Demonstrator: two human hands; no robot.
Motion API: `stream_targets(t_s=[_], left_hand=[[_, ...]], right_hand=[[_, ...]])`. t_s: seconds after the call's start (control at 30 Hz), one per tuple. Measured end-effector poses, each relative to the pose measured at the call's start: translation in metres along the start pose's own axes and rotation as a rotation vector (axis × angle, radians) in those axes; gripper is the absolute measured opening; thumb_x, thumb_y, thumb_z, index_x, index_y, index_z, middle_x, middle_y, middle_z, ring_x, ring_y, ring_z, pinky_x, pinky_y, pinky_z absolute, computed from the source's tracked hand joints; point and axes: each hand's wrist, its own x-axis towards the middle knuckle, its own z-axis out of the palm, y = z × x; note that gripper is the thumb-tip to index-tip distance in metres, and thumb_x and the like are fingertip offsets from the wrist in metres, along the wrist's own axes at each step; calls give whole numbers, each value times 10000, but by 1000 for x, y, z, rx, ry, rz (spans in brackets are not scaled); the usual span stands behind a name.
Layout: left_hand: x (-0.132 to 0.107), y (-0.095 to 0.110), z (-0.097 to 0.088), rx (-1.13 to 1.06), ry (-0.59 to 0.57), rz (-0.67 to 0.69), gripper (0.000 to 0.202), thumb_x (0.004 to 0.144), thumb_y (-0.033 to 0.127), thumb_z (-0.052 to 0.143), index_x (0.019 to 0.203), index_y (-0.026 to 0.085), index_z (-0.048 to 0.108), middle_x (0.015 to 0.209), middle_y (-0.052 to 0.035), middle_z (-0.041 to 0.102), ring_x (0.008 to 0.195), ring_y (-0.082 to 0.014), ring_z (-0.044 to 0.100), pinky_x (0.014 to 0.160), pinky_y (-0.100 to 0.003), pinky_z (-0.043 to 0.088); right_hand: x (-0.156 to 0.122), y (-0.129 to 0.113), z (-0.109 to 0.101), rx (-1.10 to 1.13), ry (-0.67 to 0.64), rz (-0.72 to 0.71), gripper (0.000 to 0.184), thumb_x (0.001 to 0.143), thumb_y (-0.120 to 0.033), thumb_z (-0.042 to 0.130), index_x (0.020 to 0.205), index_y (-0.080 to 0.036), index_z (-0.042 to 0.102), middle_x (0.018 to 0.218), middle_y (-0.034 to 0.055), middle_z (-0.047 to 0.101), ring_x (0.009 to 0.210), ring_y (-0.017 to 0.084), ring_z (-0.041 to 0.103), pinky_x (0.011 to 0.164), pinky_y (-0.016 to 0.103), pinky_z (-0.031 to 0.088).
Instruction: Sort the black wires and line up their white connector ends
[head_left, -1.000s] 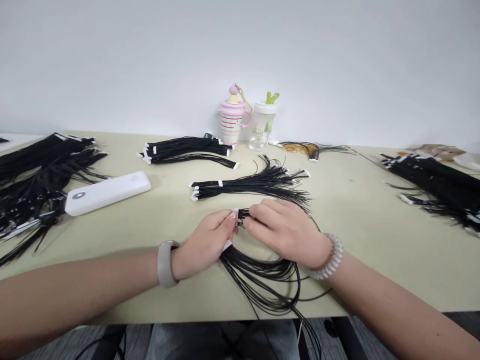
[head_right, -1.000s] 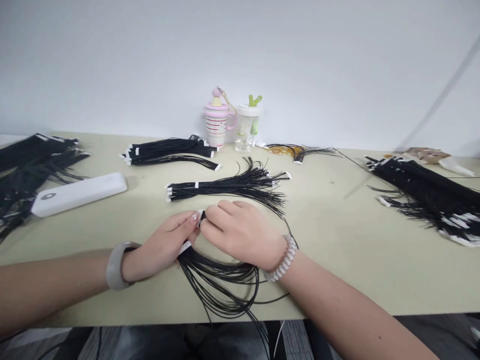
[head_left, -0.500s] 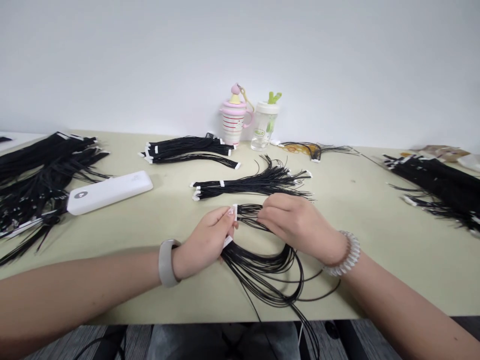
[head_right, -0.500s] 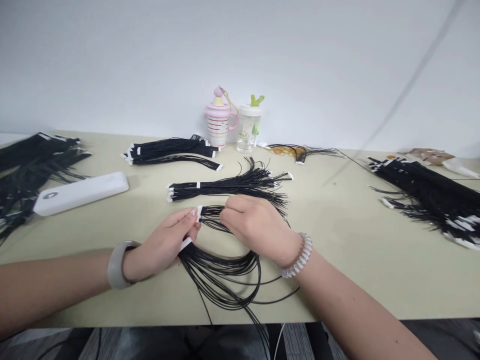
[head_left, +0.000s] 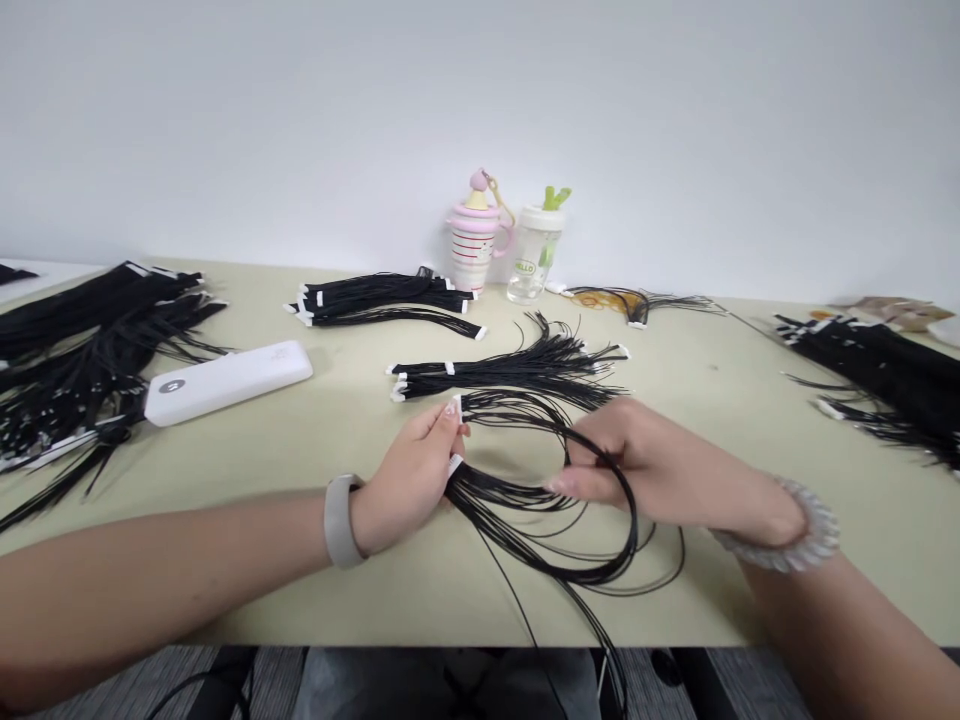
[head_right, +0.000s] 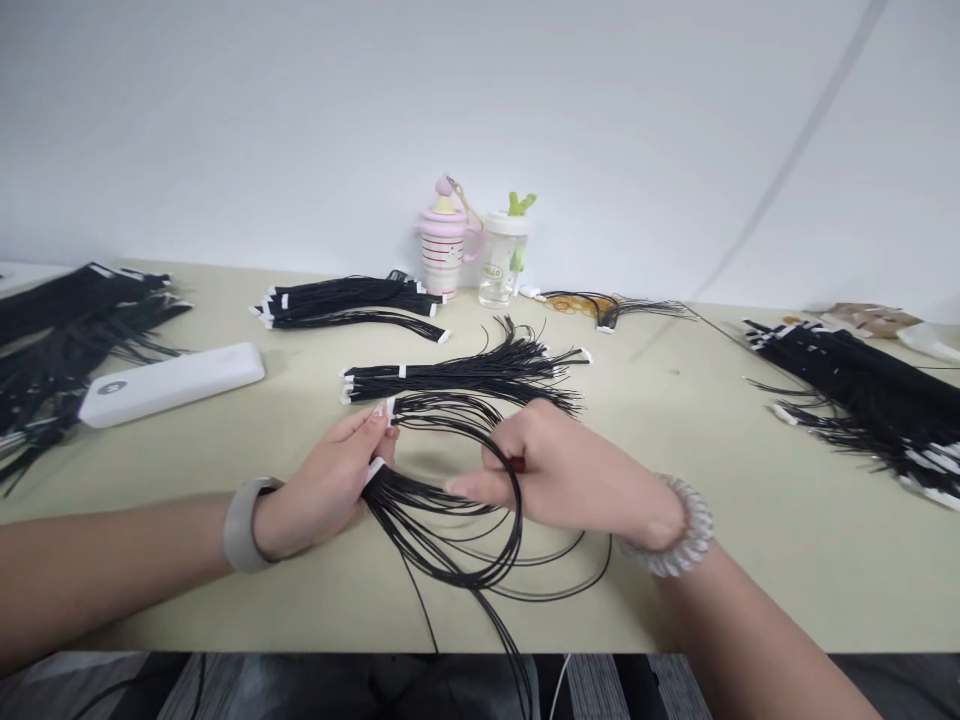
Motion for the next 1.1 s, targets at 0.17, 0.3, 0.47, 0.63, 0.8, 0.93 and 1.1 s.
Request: stream_targets(t_s=[0.17,0.3,0.47,0.63,0.8,0.93,1.1], left_hand=[[-1,5,2,6,31,17,380,850,472,364,598,188,384,511,45,377,441,-89,338,410,-215,299],[-6,10,2,177,34,112,357,884,413,330,626,180,414,511,45,410,450,-88,361,438,-215,305],[-7,11,0,266,39,227,354,906,347,305,605,178,386,527,40,415,499,-89,380,501,-217,320],[-6,9,0,251,37,228,346,909,350,296,623,180,390,533,42,410,509,-89,379,506,-212,322],[-6,9,-1,249,33,219,353,909,362,297,623,180,394,535,40,409,507,-91,372,506,-214,321],[-6,9,0,217,50,163,341,900,376,314,632,181,396,540,40,393,498,-93,347,482,-218,305],[-2,11,3,140,72,79,328,892,380,323,633,186,371,549,44,365,489,-92,320,456,-216,285]], right_hand=[[2,-2,12,137,-336,108,381,846,-337,443,528,-156,336,491,-60,265,450,44,206,407,192,189],[17,-8,39,180,-156,-51,328,848,-238,399,534,-146,375,497,-61,313,469,37,264,457,174,242],[23,-17,57,209,-32,-26,379,863,-298,388,522,-144,323,487,-63,270,465,36,226,428,178,197],[23,-19,63,149,55,-2,351,837,-246,418,515,-137,334,480,-68,260,467,33,224,440,170,190],[25,-22,66,93,102,13,344,831,-236,428,510,-133,360,470,-67,273,465,33,227,448,176,182],[27,-25,66,12,136,35,265,812,-183,444,552,-139,463,488,-61,364,473,36,260,481,183,212],[28,-23,71,-48,156,69,207,819,-175,439,660,-143,567,591,-12,522,525,58,372,528,197,263]])
